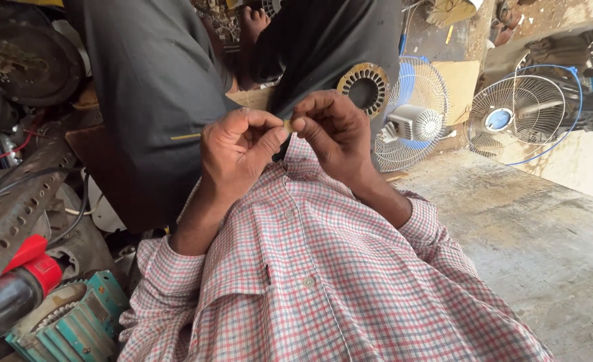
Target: The person sits on the floor in a cluttered workshop and repairs a fan motor stator. They cut a strip of yellow insulating tape with scissors, fold it, and insert it into the stator slots. They repeat this process for multiple slots, handling the stator and tape with both hands.
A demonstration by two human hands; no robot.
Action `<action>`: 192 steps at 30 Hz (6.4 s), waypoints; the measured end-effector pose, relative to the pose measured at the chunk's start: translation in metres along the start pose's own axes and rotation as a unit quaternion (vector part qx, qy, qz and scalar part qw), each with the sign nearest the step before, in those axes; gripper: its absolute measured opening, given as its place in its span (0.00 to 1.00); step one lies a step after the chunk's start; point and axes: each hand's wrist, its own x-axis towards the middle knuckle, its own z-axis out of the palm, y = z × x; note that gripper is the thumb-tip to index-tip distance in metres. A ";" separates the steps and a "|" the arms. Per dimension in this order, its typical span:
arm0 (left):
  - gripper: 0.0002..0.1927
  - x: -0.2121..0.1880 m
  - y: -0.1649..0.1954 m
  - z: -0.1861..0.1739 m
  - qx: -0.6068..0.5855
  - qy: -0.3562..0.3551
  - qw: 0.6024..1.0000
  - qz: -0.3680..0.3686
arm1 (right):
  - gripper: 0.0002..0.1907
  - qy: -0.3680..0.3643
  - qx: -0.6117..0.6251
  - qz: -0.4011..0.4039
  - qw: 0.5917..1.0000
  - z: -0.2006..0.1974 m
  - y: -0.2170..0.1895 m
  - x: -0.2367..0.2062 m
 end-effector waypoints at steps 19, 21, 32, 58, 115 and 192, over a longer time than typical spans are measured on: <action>0.03 0.002 -0.020 -0.002 -0.037 -0.043 0.998 -0.006 | 0.07 0.001 0.001 0.068 0.998 -0.004 0.005 -0.006; 0.03 0.001 -0.021 -0.002 -0.026 -0.054 0.998 -0.002 | 0.06 -0.006 0.001 0.071 0.997 -0.002 0.005 -0.006; 0.05 0.002 -0.006 0.006 0.241 -0.060 0.955 0.160 | 0.05 0.031 0.173 0.170 0.970 -0.006 0.022 -0.006; 0.16 0.021 -0.017 0.023 0.183 -0.131 0.965 0.138 | 0.09 -0.043 -0.351 -0.131 0.926 -0.038 -0.013 -0.013; 0.05 0.041 -0.001 0.010 0.122 -0.116 0.985 0.036 | 0.43 -0.083 0.230 0.059 0.968 -0.055 -0.002 0.007; 0.12 0.014 0.012 0.025 0.350 -0.130 0.912 0.169 | 0.33 0.049 0.291 0.166 0.941 -0.024 0.001 0.001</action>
